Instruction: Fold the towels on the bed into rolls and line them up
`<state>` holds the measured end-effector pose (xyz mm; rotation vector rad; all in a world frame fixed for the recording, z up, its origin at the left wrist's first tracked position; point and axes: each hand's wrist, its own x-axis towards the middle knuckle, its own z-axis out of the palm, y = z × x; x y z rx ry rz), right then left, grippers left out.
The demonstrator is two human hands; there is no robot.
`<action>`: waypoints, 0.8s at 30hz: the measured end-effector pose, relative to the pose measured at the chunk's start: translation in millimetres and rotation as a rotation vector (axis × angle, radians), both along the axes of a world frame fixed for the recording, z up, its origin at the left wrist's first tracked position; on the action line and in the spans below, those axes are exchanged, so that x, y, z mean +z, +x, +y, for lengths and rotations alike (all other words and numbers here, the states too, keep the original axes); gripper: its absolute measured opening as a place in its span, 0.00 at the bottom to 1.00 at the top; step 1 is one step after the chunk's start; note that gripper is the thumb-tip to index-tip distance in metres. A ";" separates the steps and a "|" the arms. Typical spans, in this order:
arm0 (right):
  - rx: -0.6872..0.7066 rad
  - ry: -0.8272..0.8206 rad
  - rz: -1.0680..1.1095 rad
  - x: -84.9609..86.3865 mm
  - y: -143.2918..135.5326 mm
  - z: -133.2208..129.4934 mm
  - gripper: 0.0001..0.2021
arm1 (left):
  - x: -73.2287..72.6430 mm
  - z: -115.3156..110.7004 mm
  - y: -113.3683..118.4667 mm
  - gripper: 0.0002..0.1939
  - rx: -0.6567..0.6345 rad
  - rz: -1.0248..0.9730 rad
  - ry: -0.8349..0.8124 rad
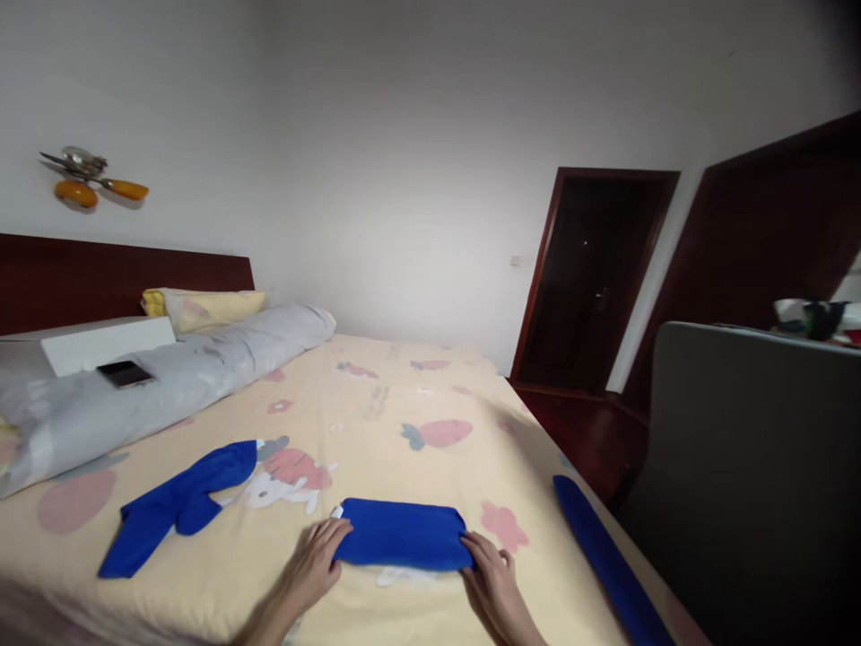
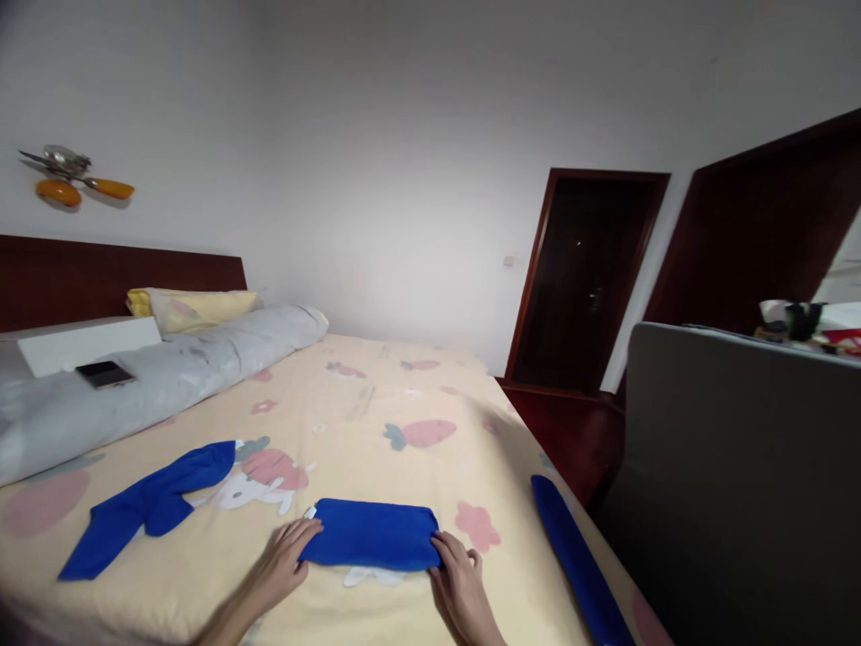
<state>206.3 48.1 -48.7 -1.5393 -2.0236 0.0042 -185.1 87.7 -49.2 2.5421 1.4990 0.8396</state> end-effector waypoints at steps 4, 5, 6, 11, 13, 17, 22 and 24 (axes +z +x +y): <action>0.050 -0.089 0.213 19.5 -1.7 4.4 0.20 | 10.7 5.9 2.8 0.23 0.006 -0.186 -0.058; 0.035 -0.097 0.254 23.2 -2.5 7.0 0.21 | 12.2 9.4 3.5 0.21 0.025 -0.247 -0.090; 0.008 -0.101 0.274 26.0 -3.8 10.3 0.21 | 13.5 13.5 4.6 0.20 0.062 -0.287 -0.131; -0.195 -0.159 0.059 28.3 -14.8 31.8 0.18 | 20.2 33.0 14.5 0.14 0.343 -0.174 -0.290; -0.259 -0.145 0.017 27.7 -20.7 37.8 0.17 | 22.0 37.5 19.7 0.15 0.415 -0.135 -0.279; -0.283 -0.051 -0.034 29.6 -45.4 42.1 0.22 | 24.2 39.6 42.2 0.28 0.362 -0.055 -0.202; 0.090 0.002 -0.167 26.0 -102.1 44.3 0.24 | 27.4 32.8 90.9 0.30 -0.055 0.141 -0.137; 0.130 -0.044 -0.196 21.3 -113.6 45.2 0.26 | 26.0 30.4 96.8 0.28 -0.061 0.165 -0.121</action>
